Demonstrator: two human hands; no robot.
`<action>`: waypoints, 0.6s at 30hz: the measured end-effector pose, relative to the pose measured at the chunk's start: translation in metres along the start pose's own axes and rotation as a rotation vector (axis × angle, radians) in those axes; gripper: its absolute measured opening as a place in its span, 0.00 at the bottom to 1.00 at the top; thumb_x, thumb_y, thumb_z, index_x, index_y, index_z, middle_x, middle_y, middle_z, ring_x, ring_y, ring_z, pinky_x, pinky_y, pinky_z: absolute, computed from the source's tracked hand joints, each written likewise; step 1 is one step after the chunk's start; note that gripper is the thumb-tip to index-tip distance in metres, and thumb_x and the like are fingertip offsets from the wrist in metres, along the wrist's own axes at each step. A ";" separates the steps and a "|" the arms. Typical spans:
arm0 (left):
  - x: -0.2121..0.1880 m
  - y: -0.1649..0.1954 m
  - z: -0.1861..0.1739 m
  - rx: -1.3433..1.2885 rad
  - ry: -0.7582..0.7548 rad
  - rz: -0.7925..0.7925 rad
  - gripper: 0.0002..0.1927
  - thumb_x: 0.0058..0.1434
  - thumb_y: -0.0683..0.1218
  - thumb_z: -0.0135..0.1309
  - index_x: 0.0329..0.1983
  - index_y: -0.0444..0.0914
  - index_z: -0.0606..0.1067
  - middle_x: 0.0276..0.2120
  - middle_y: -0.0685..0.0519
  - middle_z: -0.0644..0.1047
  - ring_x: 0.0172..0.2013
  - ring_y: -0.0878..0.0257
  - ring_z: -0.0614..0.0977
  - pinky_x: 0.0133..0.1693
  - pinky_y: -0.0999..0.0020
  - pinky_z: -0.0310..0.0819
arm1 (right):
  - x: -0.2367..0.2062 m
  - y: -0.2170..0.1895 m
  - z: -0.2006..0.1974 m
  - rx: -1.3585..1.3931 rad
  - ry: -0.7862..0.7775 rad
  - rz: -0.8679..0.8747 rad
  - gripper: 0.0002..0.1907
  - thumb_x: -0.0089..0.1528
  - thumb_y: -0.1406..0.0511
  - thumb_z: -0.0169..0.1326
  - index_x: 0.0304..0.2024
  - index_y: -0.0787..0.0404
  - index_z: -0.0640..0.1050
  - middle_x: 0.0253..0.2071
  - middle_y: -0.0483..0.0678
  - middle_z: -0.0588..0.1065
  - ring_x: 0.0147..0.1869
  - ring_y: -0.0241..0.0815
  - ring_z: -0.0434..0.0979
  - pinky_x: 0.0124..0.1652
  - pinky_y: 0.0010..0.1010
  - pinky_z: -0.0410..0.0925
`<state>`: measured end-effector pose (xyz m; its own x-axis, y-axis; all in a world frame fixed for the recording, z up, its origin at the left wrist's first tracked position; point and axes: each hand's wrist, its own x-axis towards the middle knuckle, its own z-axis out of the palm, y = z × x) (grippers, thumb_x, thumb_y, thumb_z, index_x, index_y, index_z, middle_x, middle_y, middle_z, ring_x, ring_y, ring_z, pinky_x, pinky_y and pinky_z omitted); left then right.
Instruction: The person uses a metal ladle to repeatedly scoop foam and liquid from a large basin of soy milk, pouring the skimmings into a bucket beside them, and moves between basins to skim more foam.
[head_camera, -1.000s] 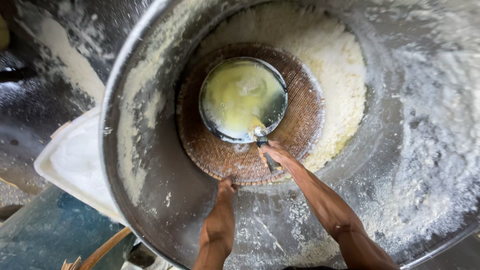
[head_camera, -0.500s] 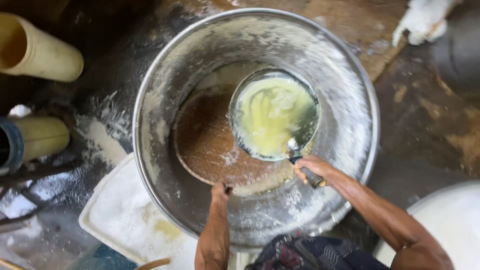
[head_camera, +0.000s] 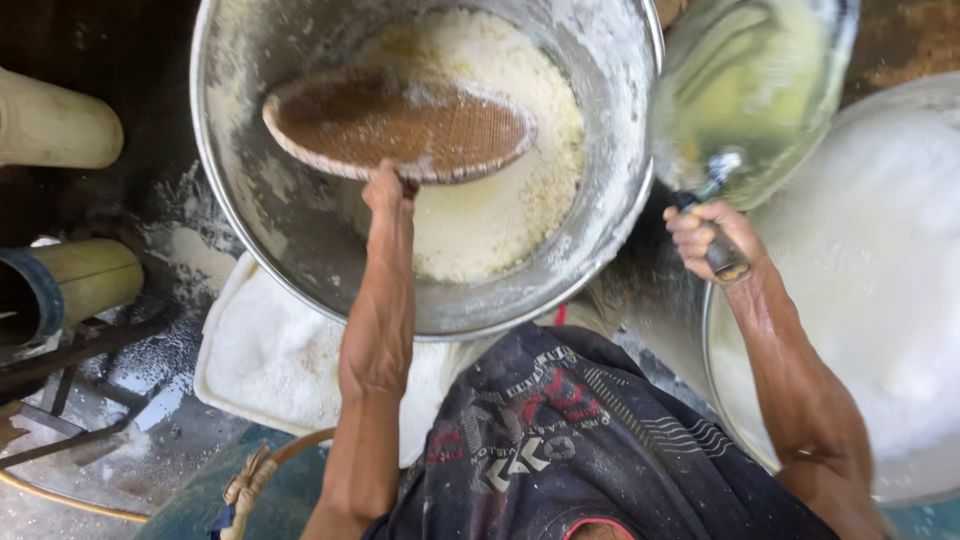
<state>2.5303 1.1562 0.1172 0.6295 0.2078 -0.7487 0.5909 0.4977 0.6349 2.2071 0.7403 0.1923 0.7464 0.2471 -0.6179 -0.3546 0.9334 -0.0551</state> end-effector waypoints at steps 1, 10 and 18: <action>-0.003 0.001 0.000 0.015 -0.046 0.012 0.09 0.54 0.39 0.58 0.33 0.28 0.72 0.25 0.45 0.74 0.20 0.54 0.76 0.19 0.57 0.69 | -0.011 0.008 -0.008 0.063 -0.056 -0.052 0.19 0.66 0.66 0.49 0.55 0.73 0.69 0.35 0.43 0.70 0.28 0.30 0.70 0.28 0.21 0.67; -0.015 -0.020 -0.007 0.071 -0.173 -0.042 0.10 0.50 0.39 0.59 0.33 0.29 0.74 0.28 0.44 0.77 0.23 0.54 0.80 0.25 0.57 0.80 | -0.066 0.097 -0.038 0.498 -0.529 -0.514 0.21 0.71 0.68 0.51 0.57 0.82 0.66 0.34 0.47 0.71 0.29 0.33 0.75 0.32 0.24 0.74; -0.017 -0.074 0.006 0.123 -0.237 -0.169 0.09 0.52 0.39 0.57 0.38 0.36 0.75 0.30 0.49 0.76 0.26 0.55 0.79 0.27 0.58 0.78 | -0.139 0.168 -0.085 0.320 -0.352 -0.779 0.19 0.72 0.71 0.50 0.58 0.83 0.65 0.35 0.47 0.73 0.30 0.31 0.76 0.34 0.21 0.74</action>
<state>2.4794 1.1104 0.0837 0.6086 -0.0789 -0.7896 0.7449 0.3996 0.5343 1.9965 0.8408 0.2023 0.8565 -0.4675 -0.2189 0.4558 0.8840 -0.1043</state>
